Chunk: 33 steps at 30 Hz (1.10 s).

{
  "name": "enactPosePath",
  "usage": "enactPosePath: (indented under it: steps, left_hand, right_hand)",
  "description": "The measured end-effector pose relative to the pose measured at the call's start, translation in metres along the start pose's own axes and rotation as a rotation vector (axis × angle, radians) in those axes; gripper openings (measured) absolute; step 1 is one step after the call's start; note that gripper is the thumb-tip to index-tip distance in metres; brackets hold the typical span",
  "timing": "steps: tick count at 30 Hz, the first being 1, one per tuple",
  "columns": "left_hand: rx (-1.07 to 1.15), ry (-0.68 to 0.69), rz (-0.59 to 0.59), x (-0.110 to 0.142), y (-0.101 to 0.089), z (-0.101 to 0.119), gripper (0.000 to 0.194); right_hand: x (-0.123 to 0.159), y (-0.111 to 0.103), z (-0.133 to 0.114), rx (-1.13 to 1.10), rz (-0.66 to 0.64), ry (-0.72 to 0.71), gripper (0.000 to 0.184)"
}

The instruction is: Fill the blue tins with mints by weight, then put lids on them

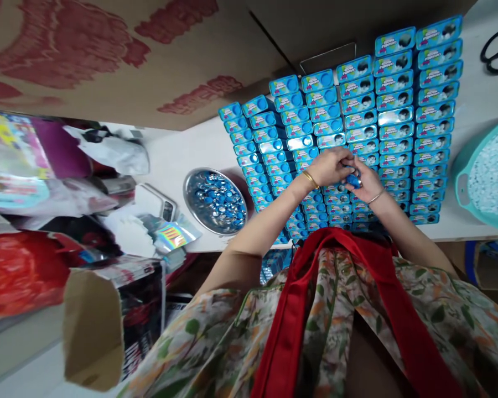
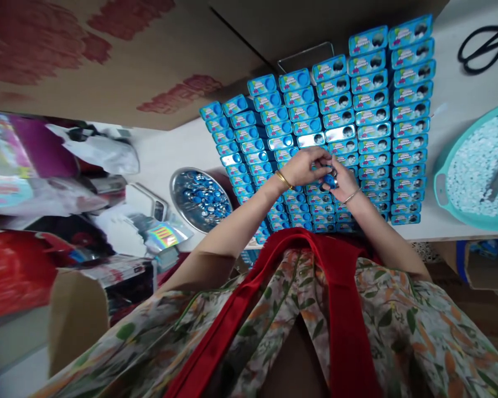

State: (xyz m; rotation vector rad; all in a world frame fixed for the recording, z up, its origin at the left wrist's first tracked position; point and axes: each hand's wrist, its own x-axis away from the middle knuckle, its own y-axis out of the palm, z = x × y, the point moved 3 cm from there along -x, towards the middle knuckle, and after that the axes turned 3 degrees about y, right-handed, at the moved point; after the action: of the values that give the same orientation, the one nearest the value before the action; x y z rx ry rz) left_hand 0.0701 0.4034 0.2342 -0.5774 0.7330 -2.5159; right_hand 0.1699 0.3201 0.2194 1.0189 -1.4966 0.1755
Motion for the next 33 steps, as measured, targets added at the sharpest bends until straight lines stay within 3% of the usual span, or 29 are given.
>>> enactPosePath:
  steps: [4,7,11,15,18,23,27,33]
  left_hand:
    - [-0.041,0.069,-0.079,0.002,0.002,-0.001,0.023]
    - [0.058,0.14,-0.123,0.009,-0.001,-0.003,0.026]
    - [0.184,0.12,-0.067,0.023,-0.008,0.0,0.032]
    - [0.056,0.11,-0.033,0.037,-0.008,0.013,0.026]
    - [-0.046,0.124,-0.015,0.044,0.0,0.018,0.03]
    - [-0.075,0.132,0.113,0.047,0.012,0.006,0.039]
    - [-0.093,0.076,0.221,0.039,0.007,0.001,0.044]
    - [-0.174,0.102,0.157,0.024,0.003,0.007,0.043]
  right_hand:
    - [0.001,-0.004,0.001,0.042,-0.06,-0.008,0.049]
    - [0.007,-0.004,0.002,0.017,-0.088,0.034,0.044]
    - [0.013,-0.003,0.002,-0.074,-0.127,0.038,0.026]
    - [0.011,-0.003,0.007,-0.1,-0.162,-0.006,0.013]
    - [0.007,-0.007,0.013,-0.127,-0.111,-0.069,0.007]
    - [0.009,-0.009,0.018,-0.085,-0.16,-0.084,0.021]
    - [0.015,-0.011,0.01,0.027,-0.181,-0.138,0.019]
    - [0.016,-0.016,-0.008,0.086,-0.118,-0.186,0.012]
